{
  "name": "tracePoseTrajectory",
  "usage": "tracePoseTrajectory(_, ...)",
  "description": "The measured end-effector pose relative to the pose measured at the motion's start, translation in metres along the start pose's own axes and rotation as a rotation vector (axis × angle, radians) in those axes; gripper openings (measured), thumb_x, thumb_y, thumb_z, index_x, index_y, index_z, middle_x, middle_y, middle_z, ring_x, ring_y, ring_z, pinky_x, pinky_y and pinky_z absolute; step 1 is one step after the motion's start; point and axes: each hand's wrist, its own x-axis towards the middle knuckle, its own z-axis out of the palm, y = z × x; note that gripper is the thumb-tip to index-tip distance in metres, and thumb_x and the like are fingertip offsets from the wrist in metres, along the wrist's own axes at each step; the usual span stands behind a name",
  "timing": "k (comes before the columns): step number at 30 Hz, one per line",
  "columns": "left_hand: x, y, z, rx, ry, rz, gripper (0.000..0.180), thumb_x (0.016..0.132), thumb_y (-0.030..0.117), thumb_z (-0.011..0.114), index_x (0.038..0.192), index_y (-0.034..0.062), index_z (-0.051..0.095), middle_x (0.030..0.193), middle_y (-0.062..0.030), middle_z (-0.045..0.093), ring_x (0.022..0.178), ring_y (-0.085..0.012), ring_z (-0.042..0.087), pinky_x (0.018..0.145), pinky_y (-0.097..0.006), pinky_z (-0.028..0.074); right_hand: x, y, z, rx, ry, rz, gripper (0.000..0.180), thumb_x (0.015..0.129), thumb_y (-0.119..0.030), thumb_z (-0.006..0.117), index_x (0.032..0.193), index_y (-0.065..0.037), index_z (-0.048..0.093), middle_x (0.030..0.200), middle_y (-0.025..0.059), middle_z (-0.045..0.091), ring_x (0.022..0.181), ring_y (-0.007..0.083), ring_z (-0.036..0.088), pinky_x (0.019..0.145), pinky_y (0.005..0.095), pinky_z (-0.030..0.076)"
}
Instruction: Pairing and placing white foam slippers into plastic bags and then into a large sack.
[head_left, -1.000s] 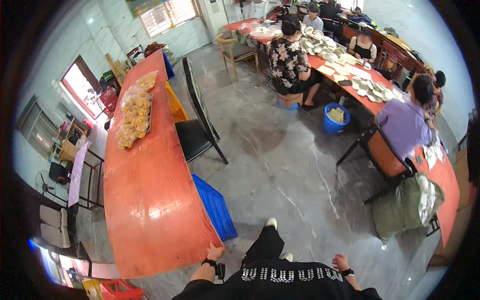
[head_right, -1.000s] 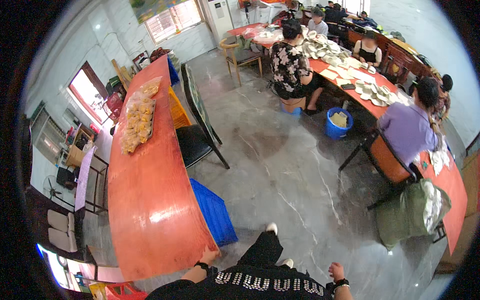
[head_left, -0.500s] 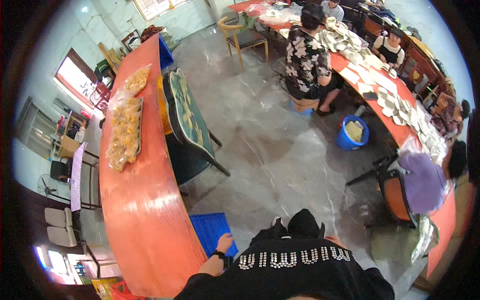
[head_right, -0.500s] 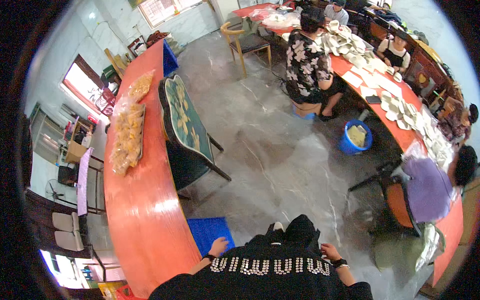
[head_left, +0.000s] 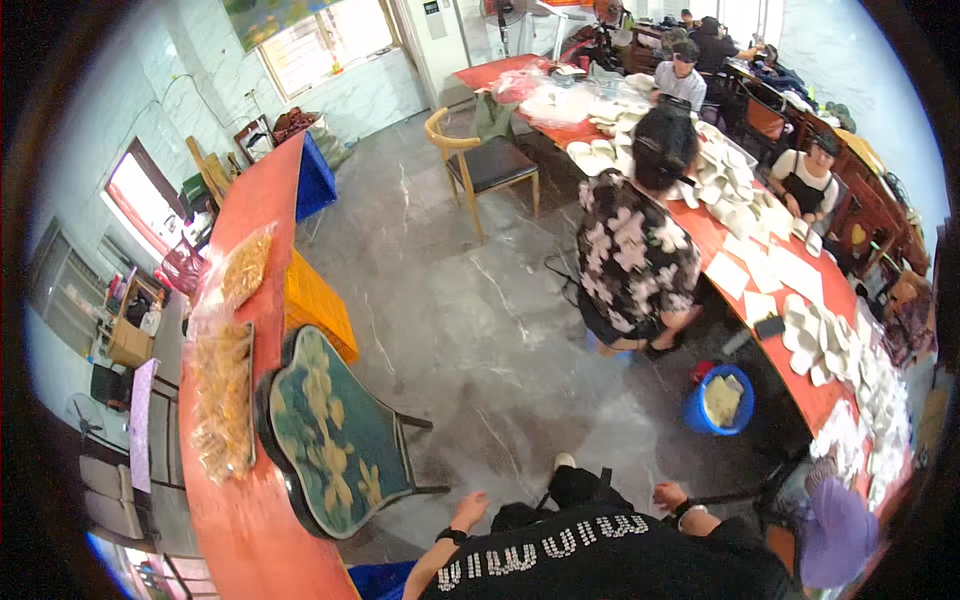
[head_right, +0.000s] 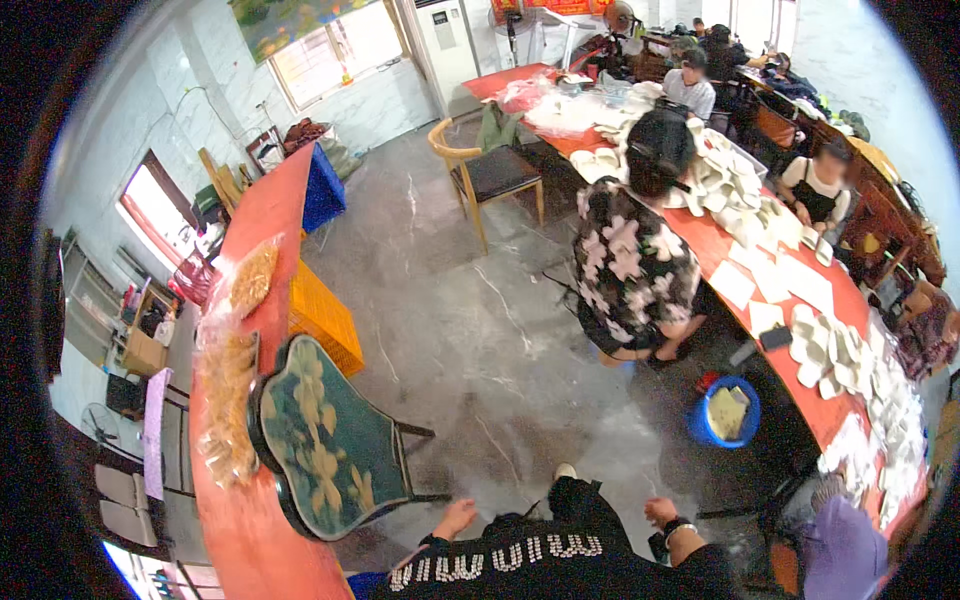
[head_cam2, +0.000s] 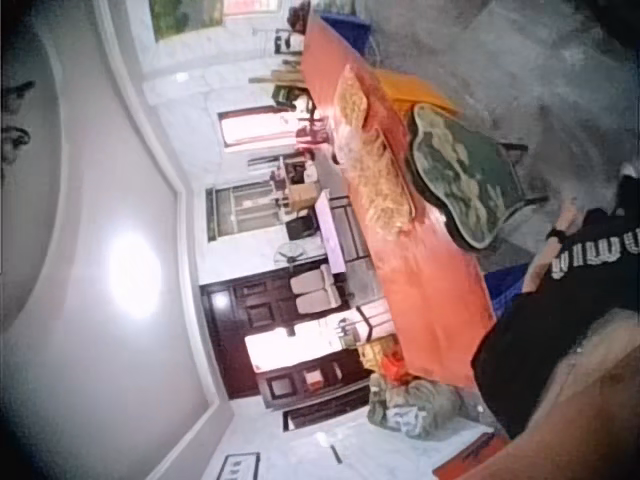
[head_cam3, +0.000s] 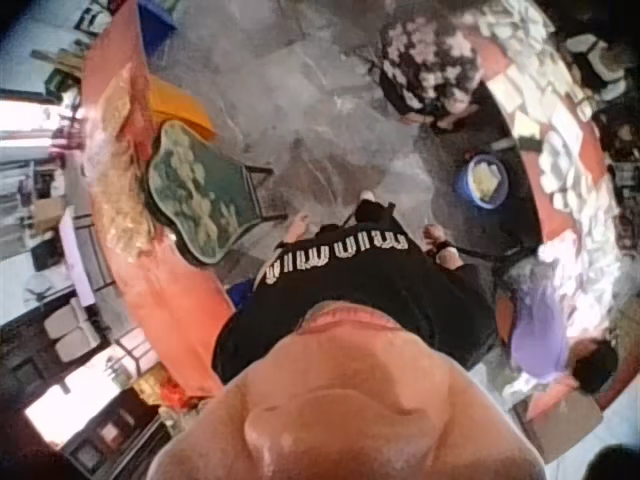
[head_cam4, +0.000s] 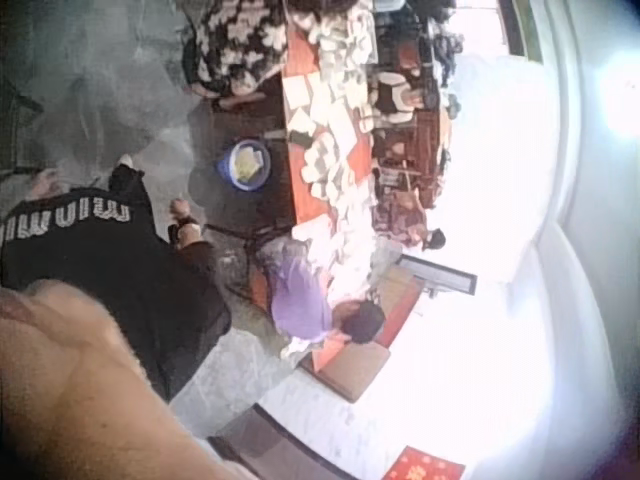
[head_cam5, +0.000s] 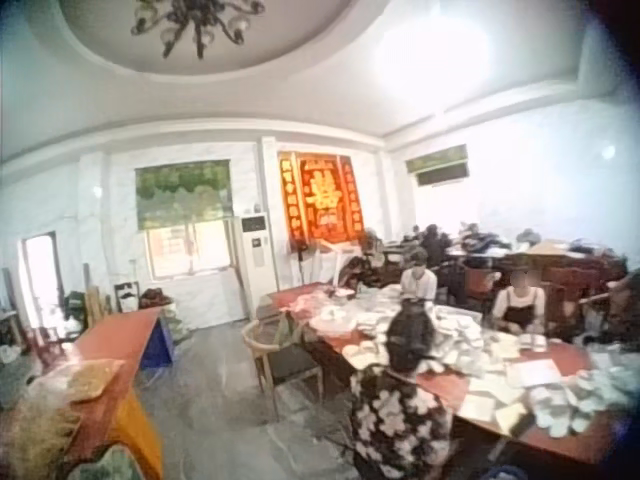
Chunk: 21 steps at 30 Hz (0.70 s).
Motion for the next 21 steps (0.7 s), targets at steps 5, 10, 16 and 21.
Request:
tracePoseTrajectory(5, 0.052, 0.036, -0.063, -0.401, 0.093, -0.047, 0.045, 0.081, 0.017, 0.055, 0.122, 0.0033, 0.043, 0.089, -0.0069, 0.058, 0.070, -0.0148, 0.056, 0.058, -0.029, 0.045, 0.032, -0.215, 0.068, -0.359, -0.128, -0.287, 0.034, 0.079, -0.026, 0.054, 0.105, -0.004, 0.054, 0.089, 0.0063, 0.059, 0.075, 0.0159, 0.056, 0.059, 0.0316, 0.045)
tracePoseTrajectory(10, 0.120, 0.061, -0.131, -0.616, 0.087, -0.256, 0.038, 0.077, 0.017, 0.057, 0.110, -0.0012, 0.052, 0.081, -0.0072, 0.061, 0.063, -0.0147, 0.057, 0.055, -0.030, 0.044, 0.076, -0.330, 0.120, -0.155, -0.095, -0.311, 0.037, 0.079, -0.023, 0.055, 0.111, -0.004, 0.051, 0.090, 0.0051, 0.059, 0.079, 0.0151, 0.056, 0.060, 0.0314, 0.045)
tracePoseTrajectory(16, 0.267, 0.111, -0.244, -0.416, 0.001, -0.152, 0.030, 0.076, 0.018, 0.055, 0.101, 0.0005, 0.057, 0.089, -0.0132, 0.060, 0.074, -0.0196, 0.058, 0.062, -0.032, 0.046, 0.157, -0.326, 0.115, -0.656, -0.176, -0.318, 0.036, 0.076, -0.026, 0.058, 0.107, -0.009, 0.055, 0.083, 0.0025, 0.057, 0.074, 0.0151, 0.055, 0.059, 0.0343, 0.045)
tracePoseTrajectory(21, 0.396, 0.219, -0.336, 0.102, 0.098, 0.273, 0.032, 0.077, 0.023, 0.055, 0.101, 0.0028, 0.058, 0.098, -0.0180, 0.059, 0.093, -0.0318, 0.056, 0.080, -0.039, 0.044, 0.118, -0.338, 0.164, -0.050, -0.054, 0.168, 0.026, 0.081, -0.027, 0.052, 0.099, -0.008, 0.056, 0.104, 0.0069, 0.056, 0.097, 0.0225, 0.055, 0.082, 0.0379, 0.043)
